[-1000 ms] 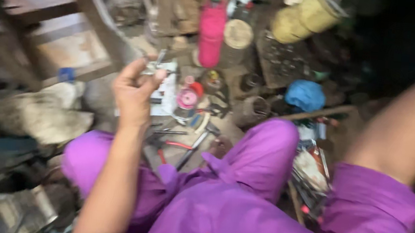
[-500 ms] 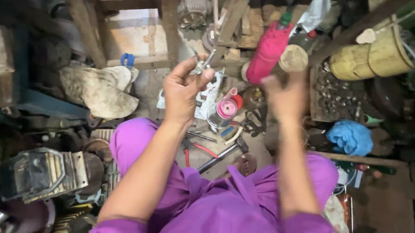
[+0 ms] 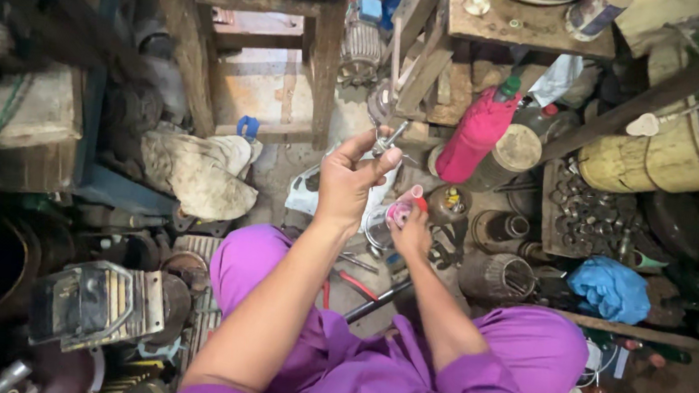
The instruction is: The person assembles a small appliance by hand, using pliers to bend and secure a metal blade onto a shaft. They insert the assembly into a pink and silver container, add a small metal ring, and tighten the components together.
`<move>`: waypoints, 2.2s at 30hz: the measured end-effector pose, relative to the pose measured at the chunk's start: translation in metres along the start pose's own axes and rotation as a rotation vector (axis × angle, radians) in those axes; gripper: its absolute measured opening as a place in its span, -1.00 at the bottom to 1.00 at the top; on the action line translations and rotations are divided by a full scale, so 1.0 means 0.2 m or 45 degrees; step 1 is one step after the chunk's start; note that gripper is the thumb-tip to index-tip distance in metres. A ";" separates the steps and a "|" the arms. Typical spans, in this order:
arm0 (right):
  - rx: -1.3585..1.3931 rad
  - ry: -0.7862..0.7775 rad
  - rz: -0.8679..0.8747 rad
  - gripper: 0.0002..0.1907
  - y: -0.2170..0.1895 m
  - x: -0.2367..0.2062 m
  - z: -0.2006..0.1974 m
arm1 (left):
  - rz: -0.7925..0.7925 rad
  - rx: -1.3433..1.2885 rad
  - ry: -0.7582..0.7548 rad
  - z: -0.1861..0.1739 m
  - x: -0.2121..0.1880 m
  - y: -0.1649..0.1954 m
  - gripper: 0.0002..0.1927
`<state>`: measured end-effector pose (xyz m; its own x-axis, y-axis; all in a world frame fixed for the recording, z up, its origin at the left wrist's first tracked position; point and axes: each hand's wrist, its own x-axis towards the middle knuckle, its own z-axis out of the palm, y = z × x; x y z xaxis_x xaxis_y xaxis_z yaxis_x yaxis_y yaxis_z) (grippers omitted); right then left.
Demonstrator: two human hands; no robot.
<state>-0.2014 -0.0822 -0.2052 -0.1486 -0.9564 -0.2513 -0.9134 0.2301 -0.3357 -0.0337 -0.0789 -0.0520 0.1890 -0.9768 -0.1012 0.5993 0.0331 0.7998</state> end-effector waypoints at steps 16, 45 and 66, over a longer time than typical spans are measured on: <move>2.425 0.322 -0.342 -0.36 0.91 -0.21 -0.45 | 0.301 0.775 -0.475 0.20 -0.34 -0.03 -0.52; 2.412 -0.140 -0.375 -0.33 0.75 -0.62 -0.46 | 0.902 1.739 -0.928 0.26 -0.67 -0.35 -0.90; 0.100 -0.205 -1.608 -0.26 0.63 -0.77 -1.40 | 0.430 0.092 -1.296 0.12 -0.67 -0.51 -0.63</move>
<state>-0.3992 0.0442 0.0462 0.8561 -0.4860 0.1760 -0.3600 -0.8049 -0.4717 -0.1389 0.0437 -0.1061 -0.4205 -0.6382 0.6449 0.5835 0.3541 0.7308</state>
